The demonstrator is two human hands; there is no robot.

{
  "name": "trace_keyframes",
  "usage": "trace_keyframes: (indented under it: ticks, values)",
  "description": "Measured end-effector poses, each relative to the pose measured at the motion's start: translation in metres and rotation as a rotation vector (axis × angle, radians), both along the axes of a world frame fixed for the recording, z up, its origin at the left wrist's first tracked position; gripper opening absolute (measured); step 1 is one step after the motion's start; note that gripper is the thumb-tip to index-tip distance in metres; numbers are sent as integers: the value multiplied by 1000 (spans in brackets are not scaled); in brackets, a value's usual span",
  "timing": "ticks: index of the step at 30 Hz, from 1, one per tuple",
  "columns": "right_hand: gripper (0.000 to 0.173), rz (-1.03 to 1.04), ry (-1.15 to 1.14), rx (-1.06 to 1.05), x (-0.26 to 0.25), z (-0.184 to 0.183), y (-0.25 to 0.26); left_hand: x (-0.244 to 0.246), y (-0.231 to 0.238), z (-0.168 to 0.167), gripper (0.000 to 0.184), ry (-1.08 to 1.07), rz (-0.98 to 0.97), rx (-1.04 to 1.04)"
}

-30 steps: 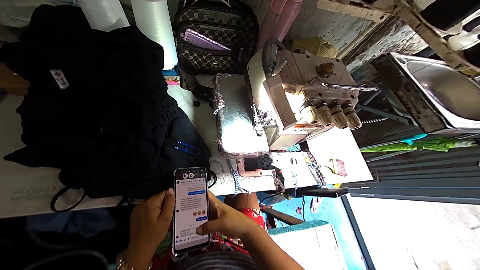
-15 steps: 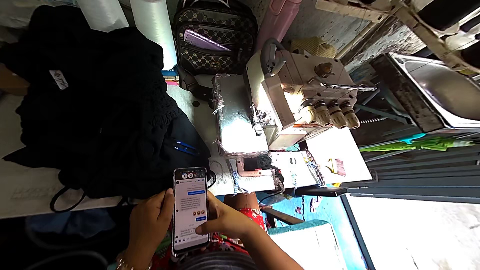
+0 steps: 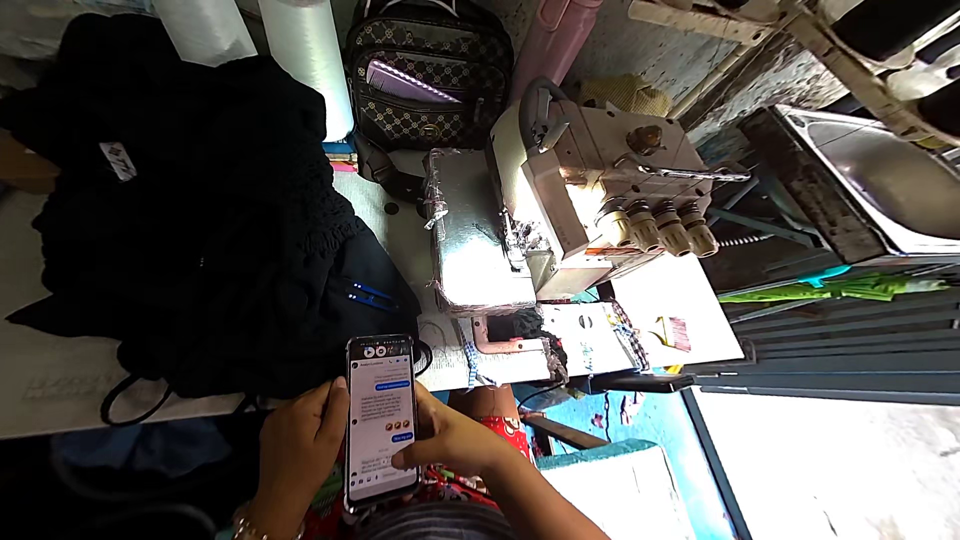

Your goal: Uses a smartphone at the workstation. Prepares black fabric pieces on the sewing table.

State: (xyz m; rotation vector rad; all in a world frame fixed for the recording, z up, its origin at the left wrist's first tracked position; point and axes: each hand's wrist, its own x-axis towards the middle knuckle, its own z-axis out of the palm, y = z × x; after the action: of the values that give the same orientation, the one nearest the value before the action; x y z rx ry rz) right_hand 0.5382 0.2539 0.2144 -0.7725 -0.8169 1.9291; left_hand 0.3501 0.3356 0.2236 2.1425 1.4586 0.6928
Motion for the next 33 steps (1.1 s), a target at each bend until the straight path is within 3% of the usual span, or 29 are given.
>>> trace_keyframes:
  ticks: [33]
  values:
    - [69, 8, 7, 14, 1, -5, 0, -1, 0, -1, 53, 3, -6, 1]
